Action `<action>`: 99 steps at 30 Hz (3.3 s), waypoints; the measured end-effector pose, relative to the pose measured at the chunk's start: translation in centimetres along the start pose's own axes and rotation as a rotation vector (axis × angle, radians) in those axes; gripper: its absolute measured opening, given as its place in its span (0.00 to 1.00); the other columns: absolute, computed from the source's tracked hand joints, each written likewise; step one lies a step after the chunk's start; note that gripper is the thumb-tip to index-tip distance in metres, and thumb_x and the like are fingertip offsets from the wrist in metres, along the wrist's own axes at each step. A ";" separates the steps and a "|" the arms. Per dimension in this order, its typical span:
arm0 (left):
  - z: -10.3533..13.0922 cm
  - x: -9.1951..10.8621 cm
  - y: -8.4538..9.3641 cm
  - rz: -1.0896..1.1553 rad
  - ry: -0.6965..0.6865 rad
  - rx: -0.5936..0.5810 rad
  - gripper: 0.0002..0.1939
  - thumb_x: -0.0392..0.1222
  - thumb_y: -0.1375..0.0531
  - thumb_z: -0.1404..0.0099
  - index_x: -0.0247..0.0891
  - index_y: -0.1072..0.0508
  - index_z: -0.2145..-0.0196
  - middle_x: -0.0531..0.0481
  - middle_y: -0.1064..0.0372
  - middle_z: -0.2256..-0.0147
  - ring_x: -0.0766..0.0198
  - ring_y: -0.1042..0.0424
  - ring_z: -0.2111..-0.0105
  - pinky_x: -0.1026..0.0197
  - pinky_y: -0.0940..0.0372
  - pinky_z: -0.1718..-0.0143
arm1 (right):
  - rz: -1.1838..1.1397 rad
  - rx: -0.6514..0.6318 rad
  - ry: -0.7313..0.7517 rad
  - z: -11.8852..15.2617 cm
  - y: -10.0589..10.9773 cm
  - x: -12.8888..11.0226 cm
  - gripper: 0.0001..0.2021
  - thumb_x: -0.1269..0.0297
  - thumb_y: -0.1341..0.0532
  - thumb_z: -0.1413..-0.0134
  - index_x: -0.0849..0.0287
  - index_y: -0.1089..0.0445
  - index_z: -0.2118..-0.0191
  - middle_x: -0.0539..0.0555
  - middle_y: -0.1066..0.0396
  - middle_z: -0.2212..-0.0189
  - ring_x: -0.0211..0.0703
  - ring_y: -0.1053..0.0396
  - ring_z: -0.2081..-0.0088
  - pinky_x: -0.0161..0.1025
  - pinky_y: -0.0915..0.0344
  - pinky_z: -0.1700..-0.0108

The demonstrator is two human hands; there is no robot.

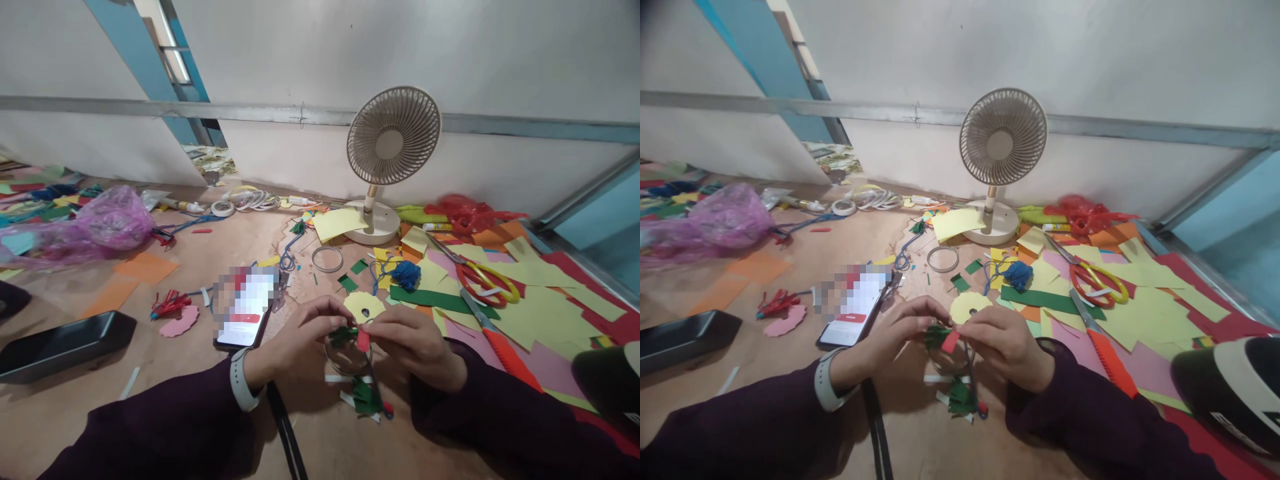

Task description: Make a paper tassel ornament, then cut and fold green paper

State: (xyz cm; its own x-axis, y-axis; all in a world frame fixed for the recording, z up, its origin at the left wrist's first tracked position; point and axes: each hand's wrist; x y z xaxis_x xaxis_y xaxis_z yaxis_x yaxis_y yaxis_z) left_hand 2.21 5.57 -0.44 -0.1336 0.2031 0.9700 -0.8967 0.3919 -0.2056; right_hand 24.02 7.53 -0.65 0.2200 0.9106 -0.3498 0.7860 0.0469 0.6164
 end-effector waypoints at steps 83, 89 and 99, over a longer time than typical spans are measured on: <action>-0.8 -1.2 0.0 0.209 0.139 -0.194 0.18 0.40 0.28 0.50 0.34 0.33 0.69 0.53 0.28 0.73 0.68 0.26 0.72 0.67 0.32 0.69 | -0.545 0.051 -0.708 0.6 -1.2 -0.3 0.07 0.61 0.35 0.48 0.57 0.29 0.71 0.50 0.33 0.73 0.40 0.35 0.68 0.39 0.39 0.63; -0.8 -1.2 -0.2 0.207 0.126 -0.220 0.18 0.40 0.29 0.48 0.34 0.35 0.69 0.53 0.28 0.73 0.69 0.27 0.73 0.67 0.33 0.70 | -0.613 -0.033 -0.903 0.7 -1.2 -0.5 0.15 0.53 0.32 0.53 0.58 0.32 0.70 0.49 0.34 0.73 0.38 0.37 0.70 0.37 0.40 0.67; -0.6 -1.7 -0.3 0.133 0.052 -0.247 0.15 0.38 0.31 0.45 0.34 0.36 0.69 0.53 0.28 0.72 0.70 0.28 0.73 0.68 0.35 0.71 | -0.389 0.021 -0.826 0.5 -1.6 -0.8 0.12 0.57 0.37 0.48 0.59 0.34 0.75 0.50 0.35 0.75 0.39 0.38 0.70 0.38 0.40 0.65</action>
State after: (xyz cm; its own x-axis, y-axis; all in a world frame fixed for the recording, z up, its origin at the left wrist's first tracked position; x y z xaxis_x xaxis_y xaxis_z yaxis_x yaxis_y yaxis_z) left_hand 2.93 5.66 -2.11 -0.2160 0.3104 0.9257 -0.7420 0.5641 -0.3623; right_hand 22.91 6.54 -1.71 0.2747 0.2481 -0.9290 0.9000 0.2736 0.3392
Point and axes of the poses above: each hand's wrist, its own z-axis away from the middle knuckle, its own y-axis out of the back of the hand, x = y × z
